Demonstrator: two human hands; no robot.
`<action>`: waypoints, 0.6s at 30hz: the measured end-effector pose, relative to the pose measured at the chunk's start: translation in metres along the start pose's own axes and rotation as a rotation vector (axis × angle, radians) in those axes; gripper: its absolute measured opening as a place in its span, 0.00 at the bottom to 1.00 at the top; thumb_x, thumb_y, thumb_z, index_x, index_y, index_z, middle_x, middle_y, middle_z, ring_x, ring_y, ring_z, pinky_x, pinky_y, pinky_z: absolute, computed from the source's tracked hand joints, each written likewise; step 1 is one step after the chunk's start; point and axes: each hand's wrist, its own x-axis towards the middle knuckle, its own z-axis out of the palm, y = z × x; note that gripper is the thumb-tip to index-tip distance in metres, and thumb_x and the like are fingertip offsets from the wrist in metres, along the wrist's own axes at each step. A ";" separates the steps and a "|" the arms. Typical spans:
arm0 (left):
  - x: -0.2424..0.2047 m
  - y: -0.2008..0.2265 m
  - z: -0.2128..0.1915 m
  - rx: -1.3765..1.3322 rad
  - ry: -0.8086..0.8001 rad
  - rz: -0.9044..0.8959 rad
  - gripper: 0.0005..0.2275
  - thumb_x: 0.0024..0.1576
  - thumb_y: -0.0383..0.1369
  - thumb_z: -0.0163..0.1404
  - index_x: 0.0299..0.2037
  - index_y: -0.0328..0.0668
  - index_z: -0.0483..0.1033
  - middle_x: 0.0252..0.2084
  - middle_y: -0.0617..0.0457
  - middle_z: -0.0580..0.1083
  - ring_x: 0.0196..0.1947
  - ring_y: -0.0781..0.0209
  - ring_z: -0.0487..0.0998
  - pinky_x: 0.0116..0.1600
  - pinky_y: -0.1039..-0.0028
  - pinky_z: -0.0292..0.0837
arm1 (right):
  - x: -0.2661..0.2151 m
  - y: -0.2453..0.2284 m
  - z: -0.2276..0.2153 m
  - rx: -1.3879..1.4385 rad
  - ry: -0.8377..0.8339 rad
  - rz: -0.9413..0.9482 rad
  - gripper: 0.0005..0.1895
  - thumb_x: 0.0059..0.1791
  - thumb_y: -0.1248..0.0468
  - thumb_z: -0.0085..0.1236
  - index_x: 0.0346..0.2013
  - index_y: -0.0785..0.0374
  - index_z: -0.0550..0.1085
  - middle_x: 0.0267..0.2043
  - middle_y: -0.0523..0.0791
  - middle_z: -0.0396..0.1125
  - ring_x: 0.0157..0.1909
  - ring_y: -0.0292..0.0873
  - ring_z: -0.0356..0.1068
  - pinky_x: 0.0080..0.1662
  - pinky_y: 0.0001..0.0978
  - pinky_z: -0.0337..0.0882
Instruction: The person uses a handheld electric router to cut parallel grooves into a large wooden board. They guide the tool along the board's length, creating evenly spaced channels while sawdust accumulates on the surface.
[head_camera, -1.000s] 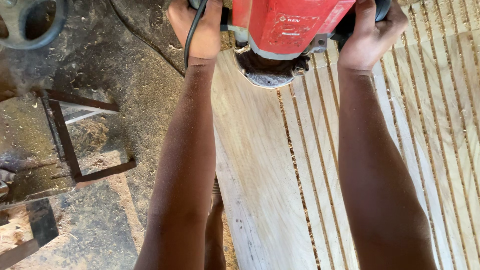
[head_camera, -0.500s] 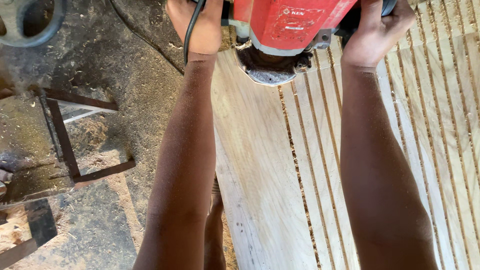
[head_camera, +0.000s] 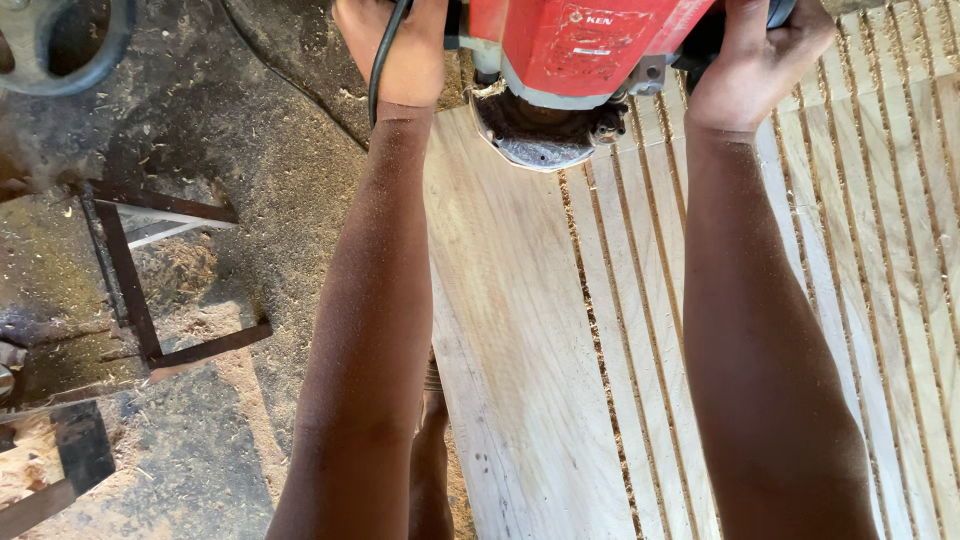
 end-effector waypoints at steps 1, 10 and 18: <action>0.001 0.000 0.000 0.010 0.002 -0.001 0.09 0.60 0.22 0.61 0.39 0.32 0.70 0.32 0.56 0.74 0.31 0.69 0.75 0.38 0.72 0.71 | 0.001 0.000 0.000 0.011 -0.012 0.021 0.23 0.57 0.57 0.68 0.39 0.70 0.64 0.41 0.44 0.57 0.43 0.39 0.58 0.53 0.37 0.66; 0.005 -0.003 0.002 -0.017 0.013 -0.019 0.10 0.59 0.22 0.62 0.38 0.31 0.71 0.32 0.55 0.74 0.32 0.69 0.73 0.37 0.71 0.70 | 0.006 0.021 0.003 0.018 0.037 -0.001 0.24 0.56 0.58 0.70 0.44 0.72 0.64 0.47 0.47 0.57 0.50 0.42 0.61 0.60 0.39 0.65; 0.008 -0.011 0.000 0.084 0.037 0.009 0.11 0.58 0.23 0.63 0.37 0.32 0.70 0.30 0.57 0.74 0.30 0.70 0.73 0.36 0.72 0.70 | 0.009 0.031 0.003 -0.061 0.038 0.012 0.25 0.56 0.59 0.71 0.42 0.72 0.63 0.45 0.47 0.57 0.50 0.43 0.60 0.60 0.40 0.66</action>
